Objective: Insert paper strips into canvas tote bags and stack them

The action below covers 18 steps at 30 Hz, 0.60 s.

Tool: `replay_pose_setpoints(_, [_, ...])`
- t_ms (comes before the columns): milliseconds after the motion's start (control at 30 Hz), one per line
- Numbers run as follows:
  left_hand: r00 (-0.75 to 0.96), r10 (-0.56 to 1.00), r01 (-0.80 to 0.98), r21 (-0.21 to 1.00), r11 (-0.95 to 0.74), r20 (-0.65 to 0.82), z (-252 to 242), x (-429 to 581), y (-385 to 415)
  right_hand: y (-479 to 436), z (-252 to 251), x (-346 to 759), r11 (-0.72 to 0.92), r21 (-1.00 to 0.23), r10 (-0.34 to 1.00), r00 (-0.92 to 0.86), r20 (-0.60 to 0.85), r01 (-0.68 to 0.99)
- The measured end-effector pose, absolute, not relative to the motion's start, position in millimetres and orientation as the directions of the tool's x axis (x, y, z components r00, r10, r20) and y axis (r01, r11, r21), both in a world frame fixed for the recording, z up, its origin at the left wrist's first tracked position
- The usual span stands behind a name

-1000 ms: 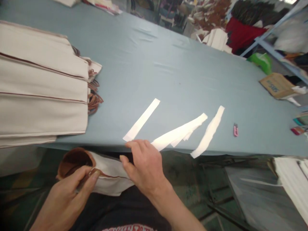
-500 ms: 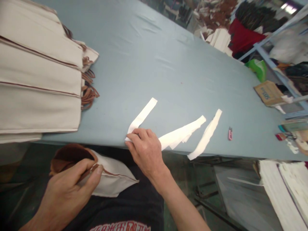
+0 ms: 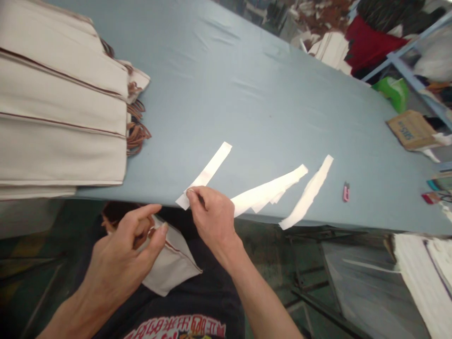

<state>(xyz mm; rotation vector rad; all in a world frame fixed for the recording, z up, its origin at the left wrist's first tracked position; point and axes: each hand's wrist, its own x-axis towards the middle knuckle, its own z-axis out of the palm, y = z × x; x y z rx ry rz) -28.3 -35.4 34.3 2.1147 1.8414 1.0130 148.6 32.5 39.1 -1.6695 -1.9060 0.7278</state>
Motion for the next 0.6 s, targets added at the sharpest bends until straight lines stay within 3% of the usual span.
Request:
replay_pose_setpoints(200, [0.278,0.912,0.855,0.355,-0.379,0.303,18,-15,-15,40,46,153,0.080,-0.688,0.991,-0.131,-0.022,0.721])
replay_pose_setpoints(433, [0.310,0.888,0.862,0.295,-0.413,0.339,9,-18,-2,97,72,200,0.139,-0.629,0.986,-0.052,0.156,0.765])
replay_pose_setpoints(600, [0.297,0.869,0.866,0.272,-0.420,0.395,5,-17,-1,177,86,239,0.142,-0.646,0.979,-0.008,0.206,0.750])
